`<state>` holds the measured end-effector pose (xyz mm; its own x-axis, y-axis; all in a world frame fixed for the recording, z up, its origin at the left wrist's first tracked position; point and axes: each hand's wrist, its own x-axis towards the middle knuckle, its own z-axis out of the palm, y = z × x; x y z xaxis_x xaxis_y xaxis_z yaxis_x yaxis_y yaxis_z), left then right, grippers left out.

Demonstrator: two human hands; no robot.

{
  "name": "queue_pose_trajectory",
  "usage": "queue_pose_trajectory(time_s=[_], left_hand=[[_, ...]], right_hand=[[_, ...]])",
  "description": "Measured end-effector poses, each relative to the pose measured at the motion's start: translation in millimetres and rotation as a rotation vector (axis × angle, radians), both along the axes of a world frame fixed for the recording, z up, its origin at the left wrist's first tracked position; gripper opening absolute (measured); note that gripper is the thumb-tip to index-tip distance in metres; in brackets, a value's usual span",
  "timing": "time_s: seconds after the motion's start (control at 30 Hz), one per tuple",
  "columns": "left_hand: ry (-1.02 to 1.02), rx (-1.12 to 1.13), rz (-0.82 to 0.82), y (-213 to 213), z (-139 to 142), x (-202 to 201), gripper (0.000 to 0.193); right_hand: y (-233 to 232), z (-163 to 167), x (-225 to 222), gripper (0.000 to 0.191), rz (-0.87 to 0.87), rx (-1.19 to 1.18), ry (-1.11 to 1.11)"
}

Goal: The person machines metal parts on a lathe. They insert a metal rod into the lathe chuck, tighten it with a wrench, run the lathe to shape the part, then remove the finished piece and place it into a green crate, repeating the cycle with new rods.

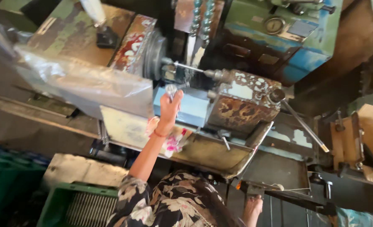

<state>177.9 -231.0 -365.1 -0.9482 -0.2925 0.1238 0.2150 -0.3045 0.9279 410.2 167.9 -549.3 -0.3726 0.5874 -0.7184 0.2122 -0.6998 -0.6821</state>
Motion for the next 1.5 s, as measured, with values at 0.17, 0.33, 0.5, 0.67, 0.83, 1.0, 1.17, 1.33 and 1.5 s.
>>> queue_pose_trajectory(time_s=[0.17,0.33,0.5,0.67,0.83,1.0,1.17,1.33,1.5], left_hand=[[-0.010,-0.046,0.063,-50.9,-45.6,61.5,0.019],[-0.047,-0.173,0.281,-105.2,-94.1,124.6,0.028],[-0.193,-0.816,0.491,-135.3,-119.4,209.5,0.031],[-0.226,-0.687,0.585,-145.6,-131.4,258.1,0.031],[-0.238,0.007,0.569,-144.8,-134.8,281.4,0.038],[-0.200,0.128,0.643,-148.2,-126.1,308.5,0.043],[-0.075,-0.129,0.746,-149.1,-117.0,337.7,0.041],[-0.045,-0.691,0.828,-157.8,-119.1,361.8,0.040],[-0.060,-0.054,0.869,-154.3,-130.2,359.8,0.044]], right_hand=[[6.7,6.4,3.4,0.020,0.030,-0.018,-0.015],[15.7,27.7,-23.6,0.029,0.055,0.241,0.336],[-71.9,71.9,-82.7,0.023,0.417,0.560,0.598],[-261.0,77.4,-79.3,0.018,1.344,0.771,0.589],[-400.4,59.3,-19.5,0.025,1.788,-0.059,0.815],[-439.8,63.2,12.0,0.034,1.649,-0.045,0.774],[-445.9,74.2,25.4,0.033,1.640,0.365,0.999],[-447.5,80.8,33.5,0.027,1.823,0.033,0.591],[-459.1,74.8,54.4,0.033,1.722,0.058,0.687]])
